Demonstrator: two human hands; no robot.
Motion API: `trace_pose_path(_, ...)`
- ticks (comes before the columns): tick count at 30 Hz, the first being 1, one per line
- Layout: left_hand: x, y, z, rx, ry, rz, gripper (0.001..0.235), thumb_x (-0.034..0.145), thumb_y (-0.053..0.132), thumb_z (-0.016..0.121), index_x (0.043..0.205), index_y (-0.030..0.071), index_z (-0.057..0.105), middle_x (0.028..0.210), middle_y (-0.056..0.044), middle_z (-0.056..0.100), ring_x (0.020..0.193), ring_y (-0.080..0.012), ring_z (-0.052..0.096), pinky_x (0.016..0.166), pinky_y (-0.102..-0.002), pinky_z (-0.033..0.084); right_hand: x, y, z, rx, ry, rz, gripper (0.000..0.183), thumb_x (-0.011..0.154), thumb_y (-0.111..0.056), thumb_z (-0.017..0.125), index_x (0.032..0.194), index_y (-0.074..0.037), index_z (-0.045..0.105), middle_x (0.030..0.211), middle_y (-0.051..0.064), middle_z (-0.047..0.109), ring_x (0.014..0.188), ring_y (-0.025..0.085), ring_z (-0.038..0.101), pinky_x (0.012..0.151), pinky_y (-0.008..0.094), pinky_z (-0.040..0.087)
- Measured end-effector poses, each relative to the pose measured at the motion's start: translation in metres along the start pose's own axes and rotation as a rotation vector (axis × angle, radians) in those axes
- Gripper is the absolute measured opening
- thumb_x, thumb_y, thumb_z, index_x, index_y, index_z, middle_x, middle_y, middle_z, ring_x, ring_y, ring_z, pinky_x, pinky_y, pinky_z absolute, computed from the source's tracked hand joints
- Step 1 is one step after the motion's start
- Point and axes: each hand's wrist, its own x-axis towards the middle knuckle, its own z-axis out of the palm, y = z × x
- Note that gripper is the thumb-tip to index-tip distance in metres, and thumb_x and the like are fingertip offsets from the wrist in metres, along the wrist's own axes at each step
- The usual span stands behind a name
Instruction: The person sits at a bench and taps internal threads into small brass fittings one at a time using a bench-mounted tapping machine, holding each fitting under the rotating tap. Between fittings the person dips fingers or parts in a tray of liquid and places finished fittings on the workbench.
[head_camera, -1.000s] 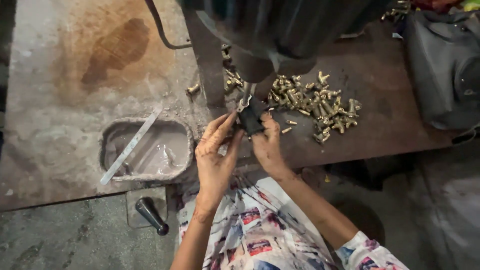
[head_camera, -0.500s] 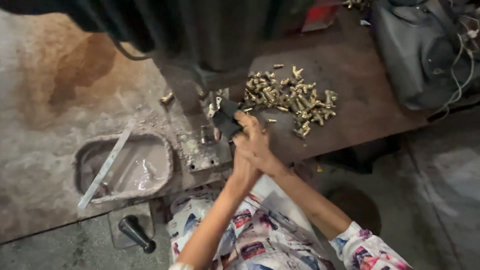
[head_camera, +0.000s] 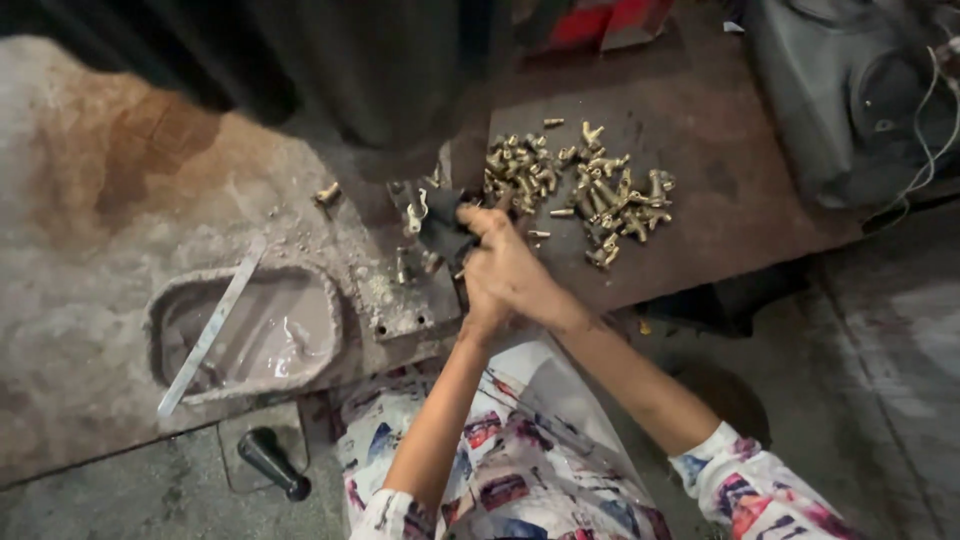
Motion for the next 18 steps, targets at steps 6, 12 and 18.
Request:
trace_pose_path(6,-0.021,0.118,-0.091,-0.778,0.015,-0.637,0.021,0.100,0.026,0.065,0.115,0.012,0.062,0.098,-0.001,0.067,0.085,-0.0130,0.064,0.062,-0.032,0.055,0.041,-0.059,-0.044,-0.105,-0.267,-0.227,0.058,0.093,-0.012,0.060,0.145,0.006,0.044,0.143,0.021,0.050,0.140,0.029,0.046,0.120,0.042,0.034)
trace_pose_path(12,-0.073,0.152,-0.186,-0.944,-0.407,-1.122,0.031,0.104,0.032,0.065,0.115,0.003,0.066,0.092,-0.002,0.062,0.077,-0.0117,0.056,0.061,-0.025,0.052,0.087,-0.076,-0.066,0.091,-0.581,-0.160,0.053,0.089,-0.012,0.060,0.141,0.001,0.053,0.136,0.014,0.055,0.132,0.023,0.049,0.114,0.038,0.036)
trace_pose_path(18,-0.023,0.221,-0.241,-0.480,-0.116,-0.331,0.042,0.096,0.023,0.069,0.134,0.004,0.061,0.117,-0.007,0.073,0.096,-0.0133,0.068,0.076,-0.028,0.058,0.092,-0.115,-0.062,-0.013,-0.722,0.012,0.027,0.089,-0.016,0.062,0.110,0.000,0.071,0.088,0.002,0.072,0.086,0.015,0.066,0.078,0.034,0.053)
